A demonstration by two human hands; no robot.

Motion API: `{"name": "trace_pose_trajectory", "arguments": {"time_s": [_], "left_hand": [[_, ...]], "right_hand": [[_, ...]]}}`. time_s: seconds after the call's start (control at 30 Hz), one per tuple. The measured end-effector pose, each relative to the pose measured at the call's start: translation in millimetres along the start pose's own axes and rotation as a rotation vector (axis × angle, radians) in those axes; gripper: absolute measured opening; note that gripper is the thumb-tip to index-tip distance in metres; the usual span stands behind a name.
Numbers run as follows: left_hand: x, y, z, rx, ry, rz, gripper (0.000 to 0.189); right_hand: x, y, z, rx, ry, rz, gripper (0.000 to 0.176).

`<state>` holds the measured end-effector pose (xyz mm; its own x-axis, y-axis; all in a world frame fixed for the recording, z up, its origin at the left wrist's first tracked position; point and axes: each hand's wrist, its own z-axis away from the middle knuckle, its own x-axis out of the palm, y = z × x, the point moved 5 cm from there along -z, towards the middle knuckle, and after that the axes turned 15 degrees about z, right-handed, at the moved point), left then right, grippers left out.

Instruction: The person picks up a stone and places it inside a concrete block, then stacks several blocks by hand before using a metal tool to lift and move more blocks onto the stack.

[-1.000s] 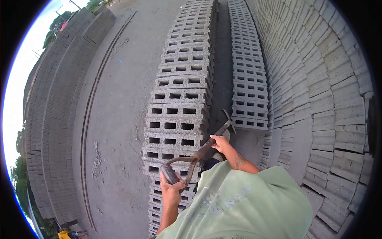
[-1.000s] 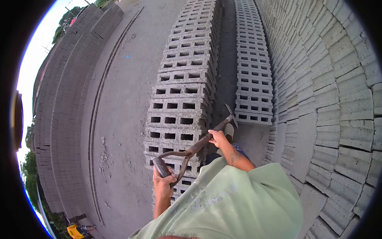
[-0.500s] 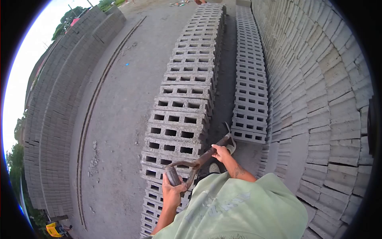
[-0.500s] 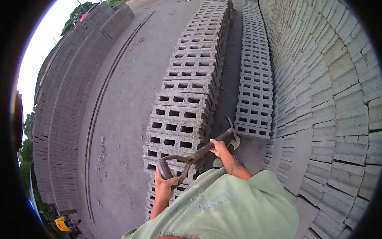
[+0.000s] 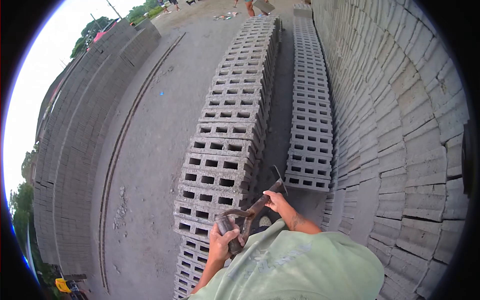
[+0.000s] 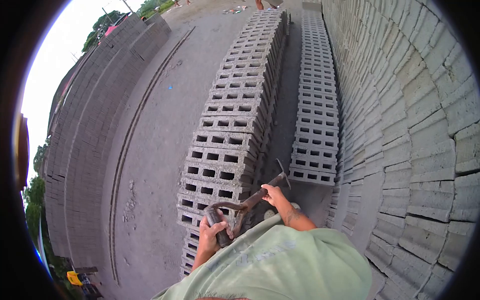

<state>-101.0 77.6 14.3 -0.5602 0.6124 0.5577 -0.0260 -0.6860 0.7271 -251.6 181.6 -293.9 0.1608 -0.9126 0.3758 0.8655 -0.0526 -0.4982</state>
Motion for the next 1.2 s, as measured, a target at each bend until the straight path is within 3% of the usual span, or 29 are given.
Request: {"name": "trace_pose_trajectory", "arguments": {"time_s": [0.07, 0.13, 0.2, 0.27, 0.3, 0.37, 0.57, 0.73, 0.8, 0.83, 1.03, 1.2], "left_hand": [[20, -9, -4, 0.007, 0.023, 0.117, 0.031], [45, -11, -7, 0.016, -0.009, 0.213, 0.026], [61, -20, -3, -0.050, 0.047, 0.673, 0.023], [69, -23, 0, -0.030, 0.032, 0.800, 0.018], [71, -23, 5, 0.006, 0.033, 0.919, 0.017], [71, -27, 19, 0.080, 0.020, 1.126, 0.012], [61, -31, 76, 0.365, 0.148, 1.190, 0.022], [4, -41, 157, 0.669, 0.098, 1.342, 0.017], [-19, -49, 198, 0.777, 0.063, 1.425, 0.016], [-33, -55, 219, 0.839, 0.049, 1.453, 0.014], [-116, -83, 346, 1.178, -0.058, 1.504, 0.015], [-169, -101, 456, 1.449, -0.012, 1.428, 0.016]], "right_hand": [[-14, -3, -2, 0.024, -0.015, 0.043, 0.021], [-20, -6, -5, 0.123, -0.133, 0.118, 0.039], [-20, -15, 13, 0.158, -0.118, 0.274, 0.080], [-21, -14, 31, 0.205, -0.103, 0.334, 0.021], [-25, -7, 30, 0.227, -0.118, 0.365, 0.021], [-26, 16, 29, 0.314, -0.461, 0.549, 0.021], [-14, 76, 58, 0.478, -0.664, 0.969, 0.023], [-18, 212, 13, 0.717, -0.915, 1.130, 0.031], [62, 157, 158, 0.611, -0.968, 1.489, 0.039], [85, 168, 197, 0.582, -1.015, 1.592, 0.039], [116, 304, 252, 0.542, -1.309, 1.998, 0.041], [135, 413, 306, 0.469, -1.547, 2.176, 0.042]]}}
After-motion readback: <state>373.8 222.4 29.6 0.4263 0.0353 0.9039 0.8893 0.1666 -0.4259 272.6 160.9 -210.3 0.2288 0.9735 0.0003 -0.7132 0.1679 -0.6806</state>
